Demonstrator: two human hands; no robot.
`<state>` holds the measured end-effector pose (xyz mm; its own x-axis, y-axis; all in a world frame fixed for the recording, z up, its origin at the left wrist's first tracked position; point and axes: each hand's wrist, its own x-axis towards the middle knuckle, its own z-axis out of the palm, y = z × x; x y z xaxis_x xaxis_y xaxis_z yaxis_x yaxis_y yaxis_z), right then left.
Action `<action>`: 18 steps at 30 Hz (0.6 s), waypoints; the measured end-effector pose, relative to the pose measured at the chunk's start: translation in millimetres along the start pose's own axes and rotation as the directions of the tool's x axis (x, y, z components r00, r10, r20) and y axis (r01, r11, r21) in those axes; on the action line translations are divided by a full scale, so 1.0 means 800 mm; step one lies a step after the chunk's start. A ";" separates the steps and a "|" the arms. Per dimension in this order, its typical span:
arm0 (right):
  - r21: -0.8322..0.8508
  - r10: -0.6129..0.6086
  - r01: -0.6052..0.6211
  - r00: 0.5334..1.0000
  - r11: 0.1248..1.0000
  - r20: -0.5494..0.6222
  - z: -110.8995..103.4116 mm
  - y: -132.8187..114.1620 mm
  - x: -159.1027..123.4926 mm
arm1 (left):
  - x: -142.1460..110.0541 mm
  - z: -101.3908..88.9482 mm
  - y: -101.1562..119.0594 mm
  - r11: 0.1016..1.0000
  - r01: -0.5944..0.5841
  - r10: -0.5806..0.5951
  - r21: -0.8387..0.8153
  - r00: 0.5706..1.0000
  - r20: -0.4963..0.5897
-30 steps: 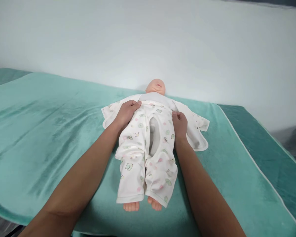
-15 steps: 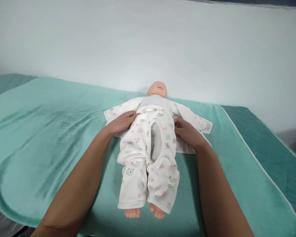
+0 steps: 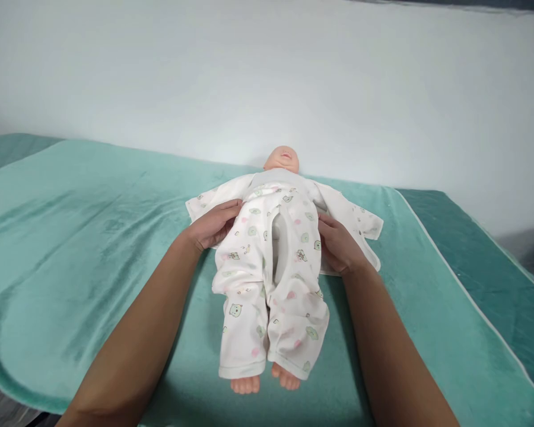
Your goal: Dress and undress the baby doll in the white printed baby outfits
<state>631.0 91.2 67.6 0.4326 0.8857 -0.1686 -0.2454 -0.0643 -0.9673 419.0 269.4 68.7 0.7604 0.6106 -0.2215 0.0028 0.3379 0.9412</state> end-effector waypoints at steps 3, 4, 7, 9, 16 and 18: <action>0.040 -0.030 0.036 0.987 0.999 -0.157 0.010 0.009 0.005 | 0.002 0.001 -0.002 0.999 -0.011 0.011 -0.047 1.000 0.011; 0.044 -0.037 0.047 0.979 0.998 -0.198 0.014 0.011 0.007 | 0.003 0.002 -0.002 0.998 -0.014 0.015 -0.058 1.000 0.013; 0.027 -0.067 0.077 0.959 0.997 -0.274 0.021 0.013 0.011 | 0.005 0.003 -0.004 0.997 -0.024 0.025 -0.076 1.000 0.012; -0.001 -0.084 0.088 0.948 0.996 -0.308 0.022 0.013 0.013 | 0.007 0.004 -0.006 0.995 -0.032 0.033 -0.089 0.999 0.008; -0.090 -0.119 0.092 0.924 0.992 -0.364 0.023 0.011 0.021 | 0.009 0.006 -0.010 0.991 -0.044 0.041 -0.128 0.999 -0.029; -0.135 -0.131 0.089 0.928 0.987 -0.348 0.025 0.006 0.021 | 0.011 0.007 -0.012 0.990 -0.055 0.051 -0.128 0.998 -0.030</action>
<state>620.1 115.0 64.2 0.7355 0.6707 -0.0957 -0.0868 -0.0468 -0.9951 428.8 267.7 59.4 0.7394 0.6486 -0.1804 -0.1224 0.3929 0.9114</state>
